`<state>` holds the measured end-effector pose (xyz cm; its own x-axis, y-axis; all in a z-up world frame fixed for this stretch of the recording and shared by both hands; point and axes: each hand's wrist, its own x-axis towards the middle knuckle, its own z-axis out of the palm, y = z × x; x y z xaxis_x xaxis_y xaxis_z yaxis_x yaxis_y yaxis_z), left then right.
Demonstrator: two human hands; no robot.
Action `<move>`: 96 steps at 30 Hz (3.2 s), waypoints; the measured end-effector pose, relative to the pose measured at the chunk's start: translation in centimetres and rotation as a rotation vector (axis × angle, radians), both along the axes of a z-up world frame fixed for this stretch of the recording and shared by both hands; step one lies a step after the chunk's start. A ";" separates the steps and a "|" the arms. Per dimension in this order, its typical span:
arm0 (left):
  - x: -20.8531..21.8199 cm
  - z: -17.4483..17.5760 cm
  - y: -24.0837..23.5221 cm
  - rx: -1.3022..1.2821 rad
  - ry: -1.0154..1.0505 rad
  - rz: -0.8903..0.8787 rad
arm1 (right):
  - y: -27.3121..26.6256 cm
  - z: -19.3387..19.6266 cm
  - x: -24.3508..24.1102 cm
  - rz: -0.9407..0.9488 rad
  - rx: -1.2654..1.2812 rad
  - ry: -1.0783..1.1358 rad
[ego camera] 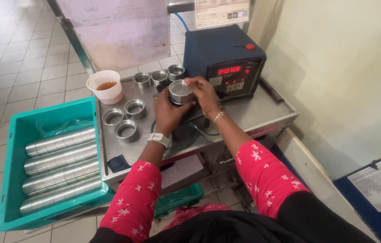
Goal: Clean metal rings inside a lathe machine using an air gun, then weigh them on a digital scale and organize them into a tray.
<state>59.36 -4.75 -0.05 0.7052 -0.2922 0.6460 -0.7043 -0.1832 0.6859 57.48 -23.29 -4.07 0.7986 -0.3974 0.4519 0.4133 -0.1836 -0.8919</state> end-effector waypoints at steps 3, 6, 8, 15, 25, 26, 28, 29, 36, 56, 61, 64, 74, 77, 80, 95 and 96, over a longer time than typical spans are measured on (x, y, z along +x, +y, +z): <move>-0.4 0.8 0.2 0.074 0.077 -0.012 | -2.4 -3.3 2.1 -0.125 0.183 -0.033; 0.2 -0.2 0.0 0.098 0.038 0.007 | 1.3 1.8 -0.5 -0.096 0.179 -0.030; 0.5 -0.7 -0.1 0.084 0.022 0.004 | 3.6 5.4 -2.8 -0.007 0.163 0.003; -0.7 0.9 0.3 0.135 0.080 0.013 | -1.8 -2.6 2.3 0.012 0.205 -0.018; 0.3 -0.8 -0.2 0.086 -0.001 0.019 | 2.1 3.2 -1.7 0.126 0.177 0.116; -0.1 -0.2 0.0 0.093 0.024 0.016 | 0.5 0.7 -0.1 0.080 0.172 0.048; -0.5 0.3 0.1 0.101 0.049 0.013 | -1.0 -1.9 1.6 0.033 0.167 -0.019; -0.5 0.4 0.1 0.106 0.055 0.012 | -1.0 -1.9 1.7 -0.036 0.124 -0.043; 0.1 -0.3 0.0 0.113 0.016 0.004 | 4.5 6.9 -4.4 0.077 0.133 0.147; -0.8 0.7 0.1 0.069 0.042 0.003 | 1.8 2.4 -1.6 -0.096 0.240 -0.111; -0.5 2.7 -0.1 0.016 -0.227 0.090 | 1.3 2.2 -1.0 -0.123 0.237 -0.159; 0.3 4.8 -0.4 0.207 -0.096 0.108 | 1.5 2.7 -1.4 -0.097 0.304 -0.138; 1.2 9.4 4.1 0.216 -0.001 0.126 | 4.9 3.3 -4.1 -0.093 0.216 -0.247; 1.5 9.7 9.7 -0.197 0.313 -0.092 | 11.5 5.4 -7.6 -0.001 -0.209 -0.240; 2.5 6.0 16.5 -0.492 0.726 -0.384 | 18.5 6.1 -9.4 0.164 -0.615 -0.059; 9.8 0.1 36.7 -0.389 1.108 -0.321 | 26.7 1.0 -2.6 0.292 -0.748 0.749; 10.1 0.3 36.6 -0.379 1.093 -0.331 | 25.7 0.3 -1.9 0.321 -0.608 0.805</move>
